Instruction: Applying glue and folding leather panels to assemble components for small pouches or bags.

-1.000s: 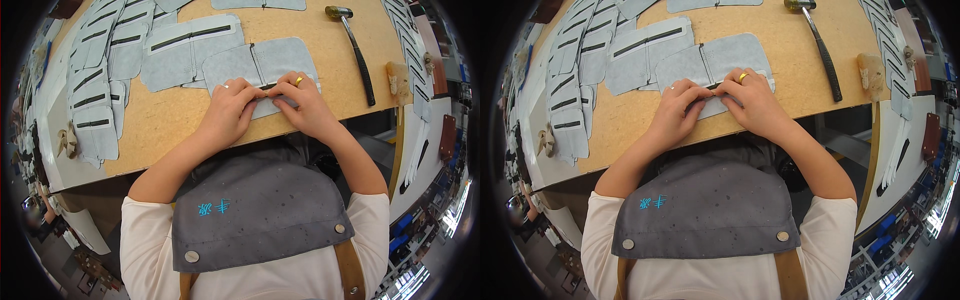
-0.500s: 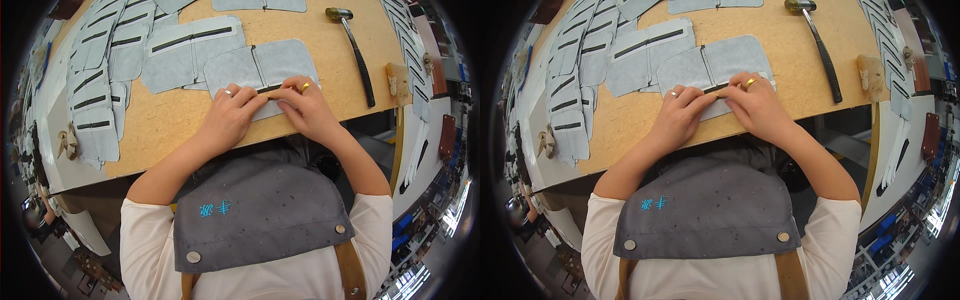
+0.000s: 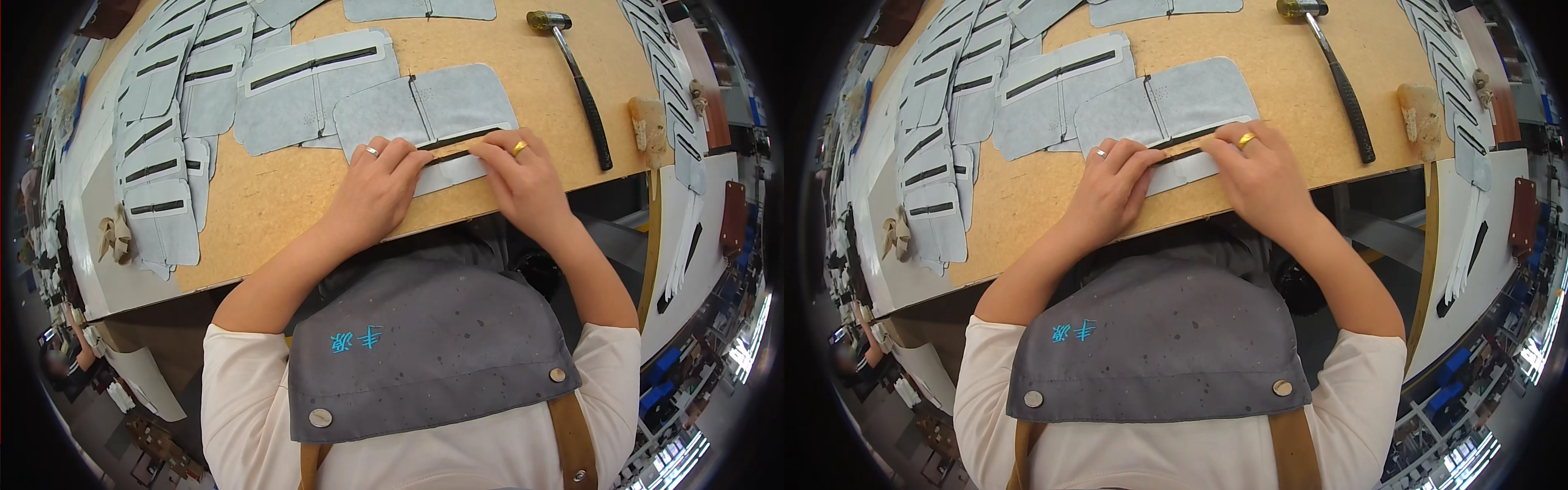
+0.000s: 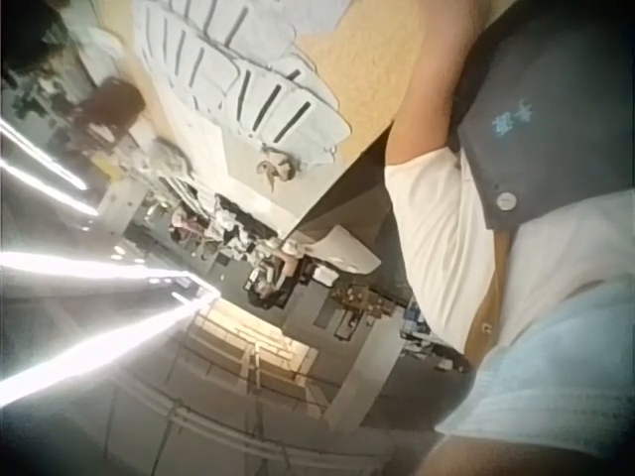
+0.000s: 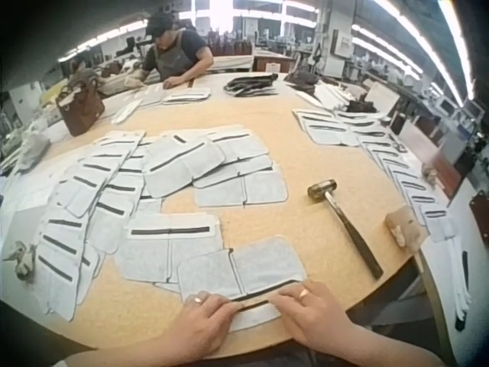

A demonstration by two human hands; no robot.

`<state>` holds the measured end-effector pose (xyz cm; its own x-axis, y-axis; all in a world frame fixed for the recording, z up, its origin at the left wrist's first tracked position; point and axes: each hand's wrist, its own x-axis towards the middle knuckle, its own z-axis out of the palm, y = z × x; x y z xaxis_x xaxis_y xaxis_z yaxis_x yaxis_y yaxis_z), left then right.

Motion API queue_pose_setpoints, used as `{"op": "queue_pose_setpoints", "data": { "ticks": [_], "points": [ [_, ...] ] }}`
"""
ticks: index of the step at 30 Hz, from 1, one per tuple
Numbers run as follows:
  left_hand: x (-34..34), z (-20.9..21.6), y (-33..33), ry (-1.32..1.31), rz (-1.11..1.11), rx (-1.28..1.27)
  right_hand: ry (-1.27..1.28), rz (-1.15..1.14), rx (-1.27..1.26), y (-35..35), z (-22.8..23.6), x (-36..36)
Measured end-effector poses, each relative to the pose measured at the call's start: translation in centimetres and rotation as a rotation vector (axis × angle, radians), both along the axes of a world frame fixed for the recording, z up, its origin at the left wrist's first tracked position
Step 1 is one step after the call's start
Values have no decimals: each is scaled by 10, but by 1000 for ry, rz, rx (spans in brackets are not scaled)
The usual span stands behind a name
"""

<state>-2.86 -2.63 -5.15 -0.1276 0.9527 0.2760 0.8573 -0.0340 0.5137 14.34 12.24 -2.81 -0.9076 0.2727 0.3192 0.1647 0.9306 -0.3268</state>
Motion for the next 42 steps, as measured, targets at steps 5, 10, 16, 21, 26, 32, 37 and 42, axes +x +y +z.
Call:
{"op": "queue_pose_setpoints", "data": {
  "ticks": [5, 10, 16, 21, 26, 32, 37, 42],
  "points": [
    [-3, 6, -6, -70, 9, -11, 48, 15, -291, -25, -11, -24],
    [-1, 7, -14, 3, 23, -42, 39, 50, -209, -26, -16, -24],
    [-8, 9, -41, 76, 86, -22, -12, 50, -126, -27, -12, -23],
    [-8, 8, -47, -101, 141, -21, -59, 110, -73, -34, -8, -31],
    [-8, 6, -48, -202, 200, -31, -77, 265, -38, -37, -10, -41],
    [-11, 5, -50, -70, 146, 21, -67, 300, 156, -31, -7, -34],
    [-12, 3, -53, -6, 122, 40, -140, 199, 289, 5, 4, -13],
    [-8, -1, -52, -198, 221, 73, 27, -429, 408, 112, -8, 11]
  ]
}}
